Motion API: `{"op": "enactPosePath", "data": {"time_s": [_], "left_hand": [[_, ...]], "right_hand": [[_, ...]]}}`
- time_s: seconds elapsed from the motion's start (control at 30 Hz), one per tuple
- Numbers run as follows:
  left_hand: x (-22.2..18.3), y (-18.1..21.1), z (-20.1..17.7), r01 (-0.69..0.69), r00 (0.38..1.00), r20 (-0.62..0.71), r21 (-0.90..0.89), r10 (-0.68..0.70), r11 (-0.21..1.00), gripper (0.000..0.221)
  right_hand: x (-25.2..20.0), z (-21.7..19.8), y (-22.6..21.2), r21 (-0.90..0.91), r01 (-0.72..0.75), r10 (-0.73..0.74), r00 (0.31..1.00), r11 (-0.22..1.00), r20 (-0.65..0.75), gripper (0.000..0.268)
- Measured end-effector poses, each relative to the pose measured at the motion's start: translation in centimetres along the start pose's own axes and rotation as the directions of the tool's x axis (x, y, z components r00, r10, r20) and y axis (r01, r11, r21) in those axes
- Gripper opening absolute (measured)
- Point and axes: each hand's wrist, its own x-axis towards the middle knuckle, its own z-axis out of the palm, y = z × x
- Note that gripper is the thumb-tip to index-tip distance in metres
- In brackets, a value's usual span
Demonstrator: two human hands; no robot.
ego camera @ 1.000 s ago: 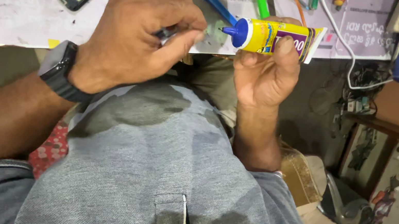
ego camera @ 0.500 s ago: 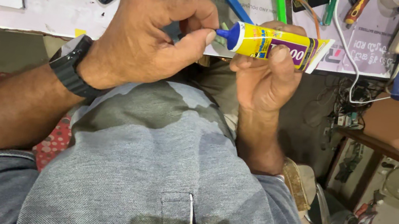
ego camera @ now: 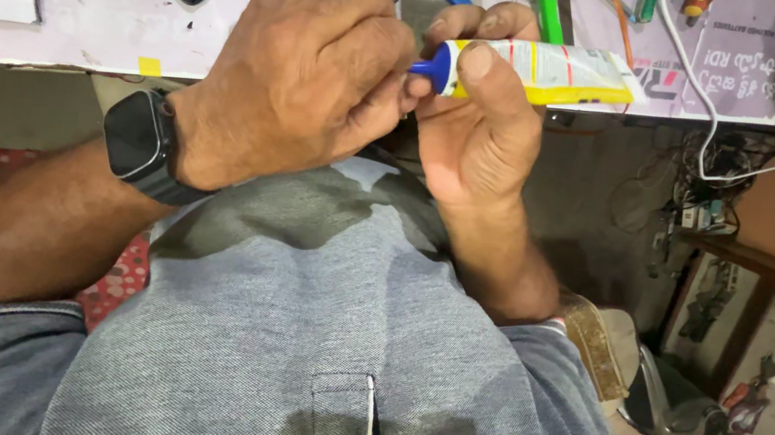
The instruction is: The person applies adhesive from a tube to the back of a mobile phone battery and then presses the battery into the internal chassis of the phone.
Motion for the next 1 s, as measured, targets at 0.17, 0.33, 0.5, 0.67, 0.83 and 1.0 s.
{"op": "enactPosePath", "data": {"time_s": [0.17, 0.33, 0.5, 0.67, 0.83, 1.0], "left_hand": [[-0.9, -0.2, 0.2, 0.063, 0.998, 0.000, -0.033, -0.063, 0.997, 0.026], [-2.1, -0.3, 0.9, 0.213, 0.971, -0.050, -0.279, -0.236, 0.936, 0.021], [-3.1, 0.2, 1.7, 0.293, 0.922, -0.129, -0.387, -0.366, 0.874, 0.018], [-3.6, -1.1, 1.2, 0.170, 0.963, -0.155, -0.281, -0.219, 0.945, 0.016], [-3.7, -1.7, 0.4, 0.161, 0.977, -0.074, -0.350, -0.198, 0.923, 0.016], [-3.7, -1.0, 1.1, 0.229, 0.942, -0.135, -0.410, -0.306, 0.883, 0.014]], "right_hand": [[-0.3, 0.0, 0.2, -0.026, -0.021, 0.021, 1.000, 0.999, -0.021, 0.027], [-0.4, 0.4, 0.9, 0.036, -0.043, 0.044, 0.999, 0.998, -0.020, 0.029], [-0.7, 1.2, 1.9, 0.065, -0.081, 0.083, 0.996, 0.995, -0.032, 0.029], [-0.4, 1.1, 2.2, 0.078, -0.152, 0.155, 0.987, 0.985, -0.046, 0.031], [0.1, 0.6, 2.3, 0.112, -0.237, 0.244, 0.968, 0.965, -0.052, 0.030], [0.1, 0.9, 2.8, 0.111, -0.213, 0.222, 0.972, 0.971, -0.078, 0.031]]}}
